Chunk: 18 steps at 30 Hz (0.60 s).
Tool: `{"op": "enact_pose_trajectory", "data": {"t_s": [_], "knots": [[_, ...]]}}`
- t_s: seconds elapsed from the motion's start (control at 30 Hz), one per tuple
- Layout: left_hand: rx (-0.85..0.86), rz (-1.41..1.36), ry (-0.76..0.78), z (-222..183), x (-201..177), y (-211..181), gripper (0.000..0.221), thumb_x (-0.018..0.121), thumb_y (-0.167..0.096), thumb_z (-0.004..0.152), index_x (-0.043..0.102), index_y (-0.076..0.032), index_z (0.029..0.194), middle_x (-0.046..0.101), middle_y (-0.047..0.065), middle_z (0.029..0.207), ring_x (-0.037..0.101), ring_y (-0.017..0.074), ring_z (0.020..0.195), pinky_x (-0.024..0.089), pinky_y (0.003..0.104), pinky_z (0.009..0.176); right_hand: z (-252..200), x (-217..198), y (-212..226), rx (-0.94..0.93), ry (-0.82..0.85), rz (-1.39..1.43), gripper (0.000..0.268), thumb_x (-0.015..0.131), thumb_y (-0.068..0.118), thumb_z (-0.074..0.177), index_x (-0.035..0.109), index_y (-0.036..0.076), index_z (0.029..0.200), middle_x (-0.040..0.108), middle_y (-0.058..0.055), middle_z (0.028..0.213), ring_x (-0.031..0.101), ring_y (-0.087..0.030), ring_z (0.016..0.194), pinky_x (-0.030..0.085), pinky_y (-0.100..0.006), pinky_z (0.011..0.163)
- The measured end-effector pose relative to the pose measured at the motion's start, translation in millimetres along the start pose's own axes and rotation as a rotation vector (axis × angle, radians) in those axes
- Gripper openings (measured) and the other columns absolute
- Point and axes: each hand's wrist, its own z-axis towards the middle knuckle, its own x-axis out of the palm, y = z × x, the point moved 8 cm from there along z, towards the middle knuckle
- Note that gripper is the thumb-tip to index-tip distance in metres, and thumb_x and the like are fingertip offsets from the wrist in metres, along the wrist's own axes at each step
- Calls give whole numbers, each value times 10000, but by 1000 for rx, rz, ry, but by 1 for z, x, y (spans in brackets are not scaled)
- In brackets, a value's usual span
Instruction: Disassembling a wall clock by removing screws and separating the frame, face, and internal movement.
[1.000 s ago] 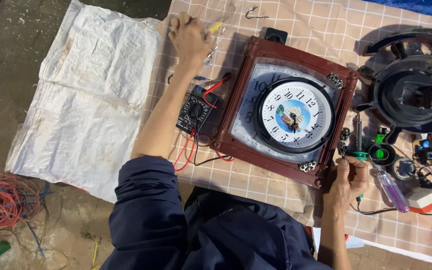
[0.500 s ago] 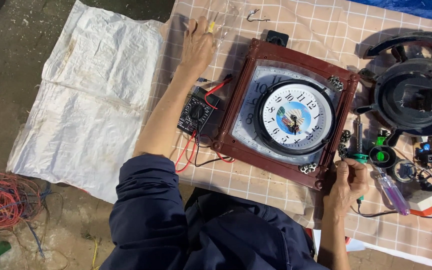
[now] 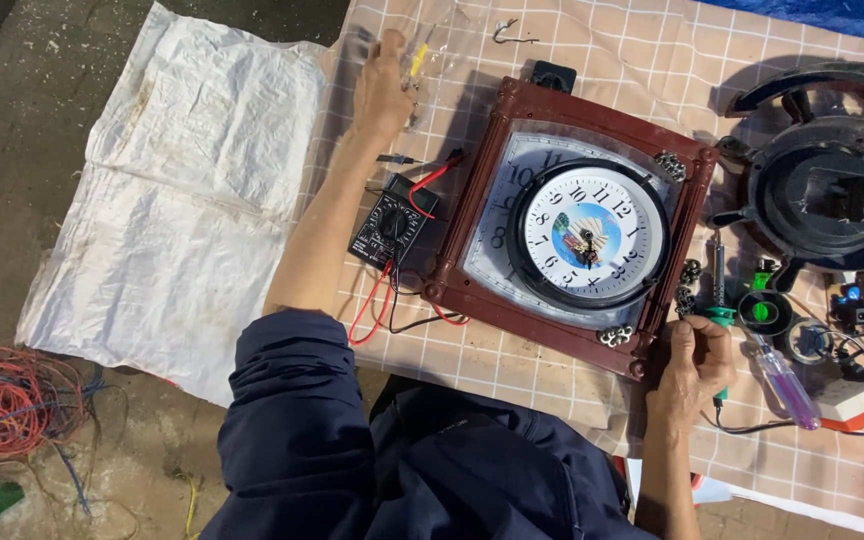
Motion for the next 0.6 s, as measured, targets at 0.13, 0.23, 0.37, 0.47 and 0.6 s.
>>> {"op": "enact_pose_trajectory", "data": {"t_s": [0.13, 0.23, 0.37, 0.47, 0.6], "knots": [[-349, -21, 204, -5, 9, 23, 407, 689, -75, 768, 422, -78, 1075, 519, 20, 740, 476, 57, 481, 420, 136, 378, 0, 1, 2, -15, 14, 12, 104, 549, 151, 924, 537, 48, 934, 527, -38, 802, 492, -113, 741, 423, -231, 696], [-407, -64, 215, -5, 11, 34, 247, 685, -94, 745, 514, -68, 920, 562, 31, 811, 563, 68, 571, 509, 146, 480, 0, 0, -1, -3, 15, 31, 113, 552, 162, 923, 535, 52, 938, 525, -32, 803, 489, -106, 743, 424, -223, 696], [-381, -112, 175, -7, -12, 11, 327, 577, 25, 736, 532, -52, 1051, 580, 91, 1000, 517, 40, 492, 472, 109, 428, 0, 0, -4, 24, 16, 36, 135, 568, 191, 914, 536, 64, 947, 521, -18, 803, 486, -98, 745, 419, -213, 688], [-271, 2, 68, -2, -20, 4, 273, 654, -42, 730, 577, -43, 992, 612, 100, 1006, 625, 209, 874, 528, 318, 786, 0, -1, -1, 25, 16, 7, 182, 580, 241, 906, 543, 68, 943, 516, -13, 782, 472, -92, 730, 397, -206, 653], [-214, 51, 93, -23, -44, -66, 270, 650, 14, 733, 583, -3, 994, 609, 131, 998, 667, 207, 727, 612, 210, 617, 0, 0, -2, 40, 15, 16, 117, 557, 161, 919, 538, 51, 955, 520, -28, 778, 481, -103, 720, 410, -218, 646]]}}
